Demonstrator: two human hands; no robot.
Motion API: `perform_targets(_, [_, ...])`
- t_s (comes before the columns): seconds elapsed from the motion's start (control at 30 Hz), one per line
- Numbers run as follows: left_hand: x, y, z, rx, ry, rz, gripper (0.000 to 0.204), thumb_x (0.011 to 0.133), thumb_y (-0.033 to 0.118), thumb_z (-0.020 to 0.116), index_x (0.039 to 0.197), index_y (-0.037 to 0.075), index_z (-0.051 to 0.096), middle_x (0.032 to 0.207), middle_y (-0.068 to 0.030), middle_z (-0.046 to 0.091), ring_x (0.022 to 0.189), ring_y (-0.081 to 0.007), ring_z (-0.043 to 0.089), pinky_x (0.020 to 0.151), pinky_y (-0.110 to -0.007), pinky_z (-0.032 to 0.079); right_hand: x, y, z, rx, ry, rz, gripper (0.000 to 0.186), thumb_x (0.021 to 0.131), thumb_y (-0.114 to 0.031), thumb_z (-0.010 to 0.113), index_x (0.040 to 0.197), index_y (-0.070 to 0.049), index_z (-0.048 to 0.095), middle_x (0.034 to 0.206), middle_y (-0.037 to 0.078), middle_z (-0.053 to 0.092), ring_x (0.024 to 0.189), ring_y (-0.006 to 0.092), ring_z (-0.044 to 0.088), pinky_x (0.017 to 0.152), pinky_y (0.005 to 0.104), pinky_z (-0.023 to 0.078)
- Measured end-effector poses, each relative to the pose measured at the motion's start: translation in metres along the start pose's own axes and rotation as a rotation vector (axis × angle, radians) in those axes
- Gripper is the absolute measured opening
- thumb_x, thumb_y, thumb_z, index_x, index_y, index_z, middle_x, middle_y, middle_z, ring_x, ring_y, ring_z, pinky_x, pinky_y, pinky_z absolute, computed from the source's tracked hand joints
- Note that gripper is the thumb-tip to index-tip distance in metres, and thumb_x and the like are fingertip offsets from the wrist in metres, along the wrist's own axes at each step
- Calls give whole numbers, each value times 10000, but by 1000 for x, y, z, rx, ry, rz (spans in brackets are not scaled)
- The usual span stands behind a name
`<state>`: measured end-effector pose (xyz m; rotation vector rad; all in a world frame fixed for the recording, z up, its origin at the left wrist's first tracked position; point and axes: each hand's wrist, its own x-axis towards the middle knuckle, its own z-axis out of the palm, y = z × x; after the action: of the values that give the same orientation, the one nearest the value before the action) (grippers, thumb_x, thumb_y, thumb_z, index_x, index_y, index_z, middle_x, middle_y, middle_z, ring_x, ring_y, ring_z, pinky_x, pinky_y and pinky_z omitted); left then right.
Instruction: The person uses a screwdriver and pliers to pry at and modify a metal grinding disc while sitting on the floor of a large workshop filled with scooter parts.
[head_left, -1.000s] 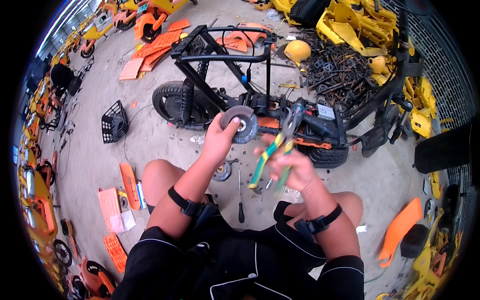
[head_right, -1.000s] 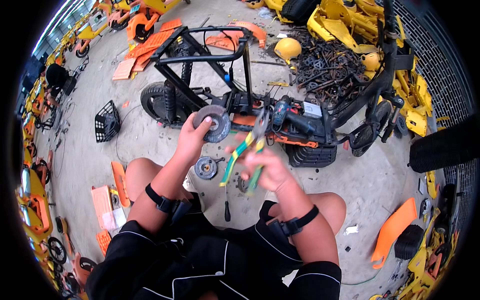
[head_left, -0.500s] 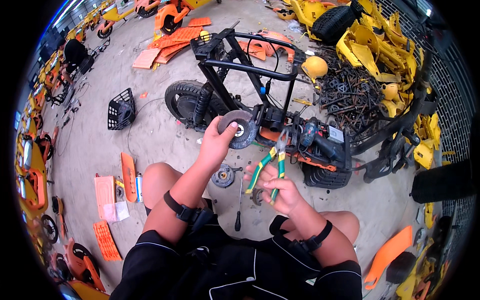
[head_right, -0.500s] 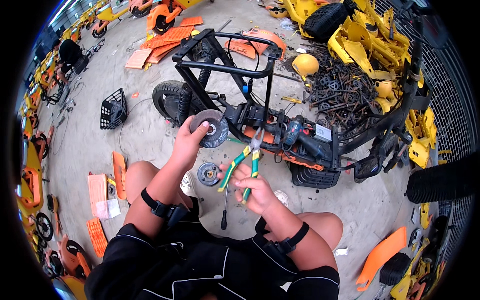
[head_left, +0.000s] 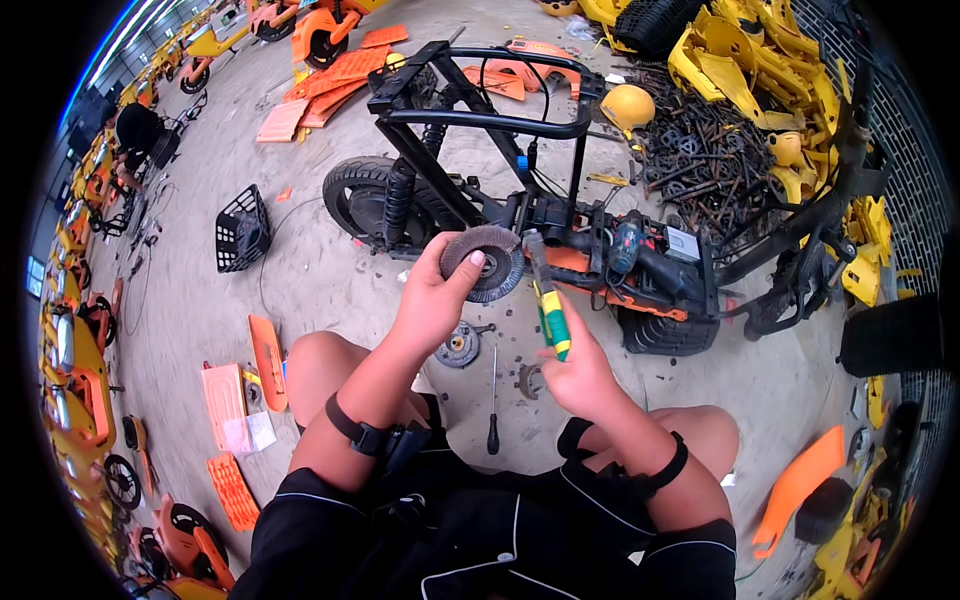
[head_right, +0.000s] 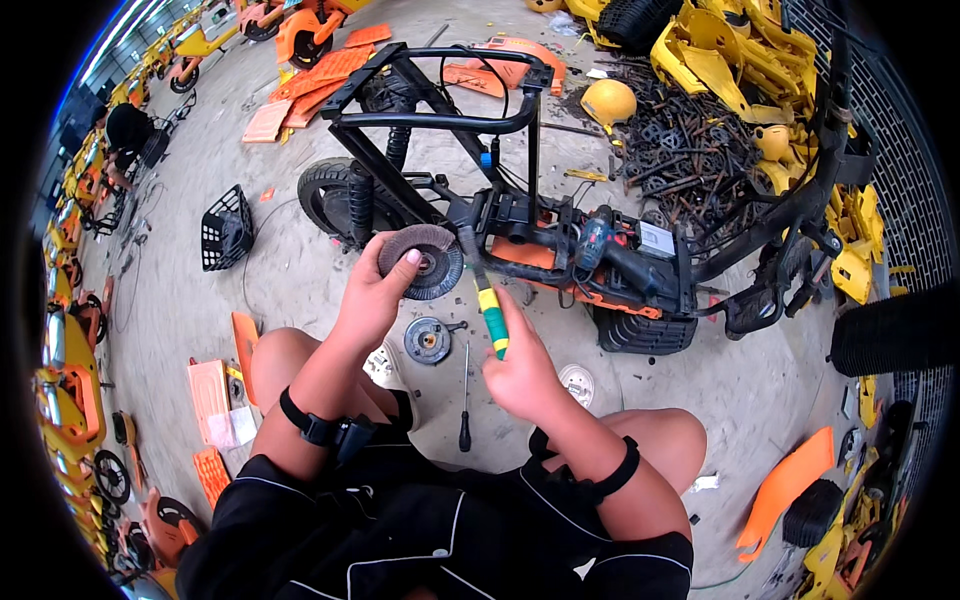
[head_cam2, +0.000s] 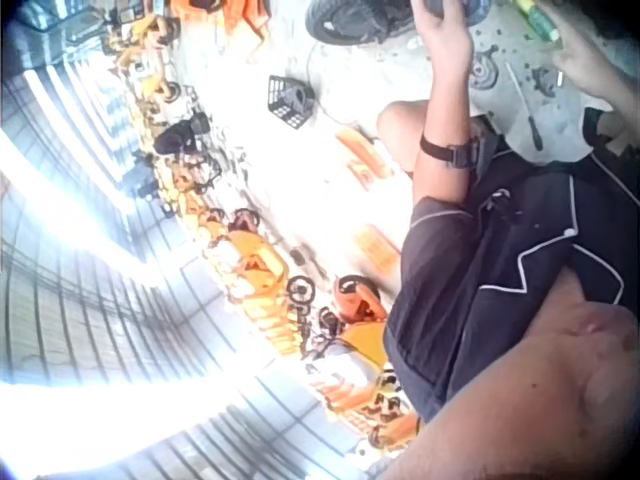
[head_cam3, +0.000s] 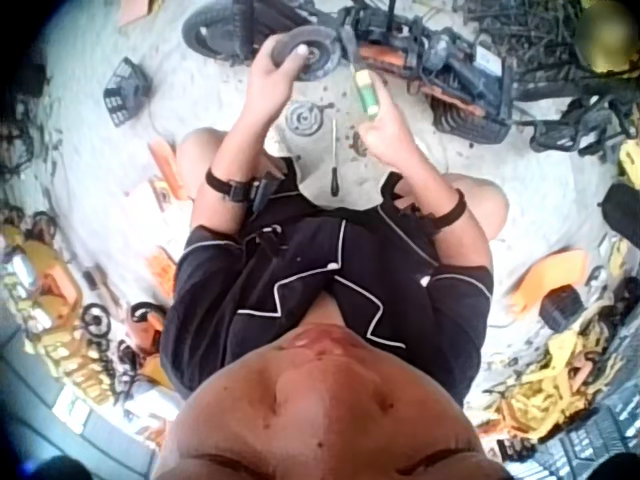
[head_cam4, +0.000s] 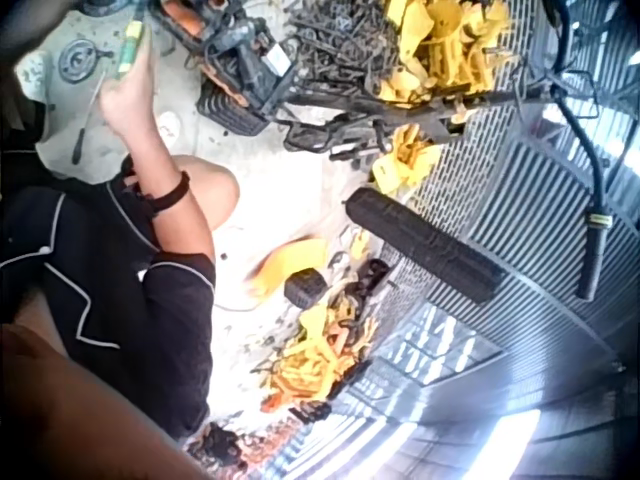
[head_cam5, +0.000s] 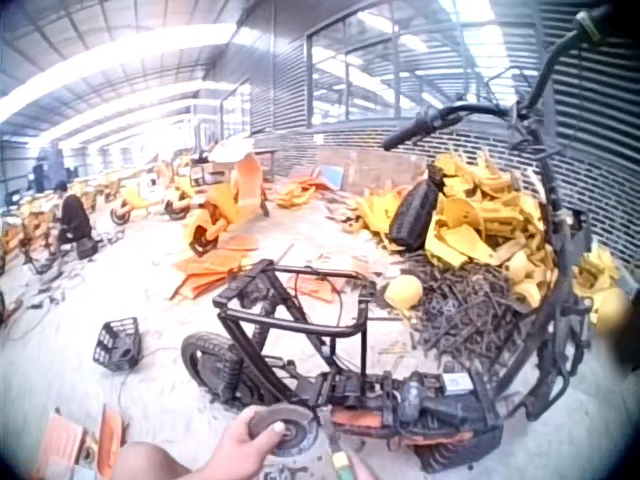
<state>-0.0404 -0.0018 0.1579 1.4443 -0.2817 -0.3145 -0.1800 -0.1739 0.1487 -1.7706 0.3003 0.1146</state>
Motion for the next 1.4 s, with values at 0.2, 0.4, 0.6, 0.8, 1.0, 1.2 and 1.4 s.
perform_targets(0.2, [-6, 4, 3, -46, -61, 14, 259, 1023, 188, 609, 1241, 62, 549, 1079, -17, 664, 947, -86, 609, 785, -249, 491, -4, -7, 0, -632, 324, -410, 897, 698, 141, 543, 1531, 37, 227, 1449, 306, 360, 1316, 487, 404, 1134, 521, 320])
perform_targets(0.4, [-12, -4, 10, -189, -29, 48, 245, 1029, 195, 599, 1240, 81, 547, 1104, -12, 654, 996, -89, 607, 821, -247, 487, -4, -11, 1, -789, 445, -499, 920, 677, 142, 595, 1515, 81, 220, 1420, 300, 369, 1316, 497, 380, 1123, 523, 329])
perform_targets(0.6, [-13, -13, 10, -89, 8, 185, 239, 1029, 179, 599, 1229, 58, 547, 1114, -19, 654, 1019, -93, 603, 909, -257, 486, -8, -20, -6, -882, 384, -490, 943, 665, 127, 616, 1538, 38, 268, 1346, 281, 418, 1205, 461, 452, 1069, 532, 358])
perform_targets(0.8, [-12, -6, 12, -99, 10, 94, 225, 1030, 137, 590, 1220, 26, 547, 1084, -20, 664, 995, -79, 599, 895, -255, 490, -4, -16, -10, -944, 335, -501, 938, 662, 93, 623, 1536, 29, 289, 1301, 246, 466, 1131, 449, 489, 1009, 525, 405])
perform_targets(1.0, [-14, 8, 21, -110, 34, 131, 260, 948, 49, 685, 1176, 20, 565, 1104, -57, 679, 1013, -118, 633, 918, -282, 513, 3, -4, -13, -663, 202, -504, 959, 681, 87, 609, 1554, -9, 223, 1310, 252, 455, 1181, 461, 488, 1018, 479, 423])
perform_targets(1.2, [-9, 10, 27, -155, 116, 130, 311, 869, -48, 733, 1134, -1, 578, 1054, -72, 700, 951, -127, 663, 870, -272, 539, 11, -4, -10, -559, 187, -501, 916, 736, 66, 618, 1552, -36, 213, 1337, 245, 451, 1213, 460, 492, 1024, 469, 432])
perform_targets(1.4, [-4, 2, 38, -135, 252, 161, 241, 867, -45, 728, 1072, -10, 605, 989, -69, 711, 896, -116, 658, 822, -259, 534, 17, -3, -7, -617, 251, -495, 870, 739, 60, 632, 1527, -19, 270, 1242, 239, 500, 1149, 454, 529, 965, 481, 470])
